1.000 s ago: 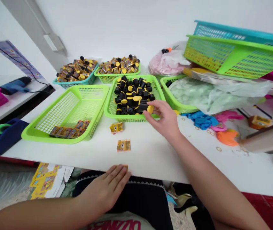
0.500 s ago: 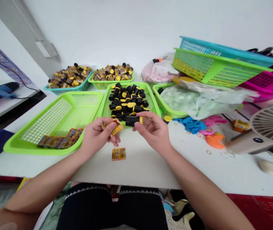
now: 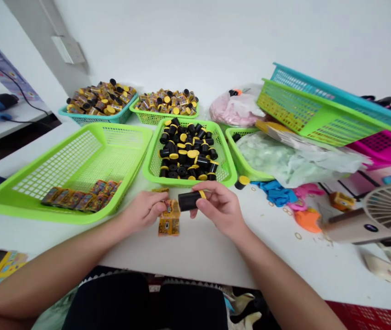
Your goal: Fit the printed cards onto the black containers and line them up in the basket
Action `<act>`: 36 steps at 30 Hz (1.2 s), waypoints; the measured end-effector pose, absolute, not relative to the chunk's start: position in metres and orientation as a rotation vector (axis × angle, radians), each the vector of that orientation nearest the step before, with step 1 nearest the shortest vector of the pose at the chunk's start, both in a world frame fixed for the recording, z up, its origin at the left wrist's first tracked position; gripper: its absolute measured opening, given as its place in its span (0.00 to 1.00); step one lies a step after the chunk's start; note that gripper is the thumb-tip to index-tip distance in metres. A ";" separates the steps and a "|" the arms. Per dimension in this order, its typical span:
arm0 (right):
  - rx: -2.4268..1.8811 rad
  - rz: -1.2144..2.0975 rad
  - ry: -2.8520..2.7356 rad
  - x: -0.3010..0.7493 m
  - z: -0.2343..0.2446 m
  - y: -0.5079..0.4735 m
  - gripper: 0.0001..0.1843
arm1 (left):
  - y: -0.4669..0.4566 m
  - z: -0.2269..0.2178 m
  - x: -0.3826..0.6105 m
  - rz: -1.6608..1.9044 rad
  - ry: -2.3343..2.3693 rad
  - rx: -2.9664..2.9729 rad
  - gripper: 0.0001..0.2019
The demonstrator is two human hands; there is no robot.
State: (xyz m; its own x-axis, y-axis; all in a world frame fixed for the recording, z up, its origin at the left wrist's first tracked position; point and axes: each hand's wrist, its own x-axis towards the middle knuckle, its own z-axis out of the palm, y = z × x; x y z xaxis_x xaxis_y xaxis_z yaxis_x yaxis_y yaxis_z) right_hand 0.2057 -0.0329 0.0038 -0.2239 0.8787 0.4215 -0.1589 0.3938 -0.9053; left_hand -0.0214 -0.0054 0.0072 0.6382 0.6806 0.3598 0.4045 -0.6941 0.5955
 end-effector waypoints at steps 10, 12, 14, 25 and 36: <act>-0.850 1.106 -1.711 0.204 0.015 -0.032 0.12 | -0.004 -0.002 -0.019 0.822 0.768 2.187 0.30; -0.880 1.019 -1.691 0.203 0.017 -0.031 0.13 | -0.003 0.000 -0.017 0.828 0.751 2.177 0.26; -0.940 0.937 -1.655 0.203 0.018 -0.031 0.13 | -0.002 0.002 -0.015 0.858 0.759 2.176 0.22; -1.204 0.935 -1.639 0.189 0.002 -0.034 0.17 | -0.008 -0.008 -0.006 0.890 0.846 1.928 0.25; -1.180 1.100 -1.673 0.201 0.007 -0.028 0.18 | -0.007 -0.010 -0.006 0.822 0.874 2.029 0.29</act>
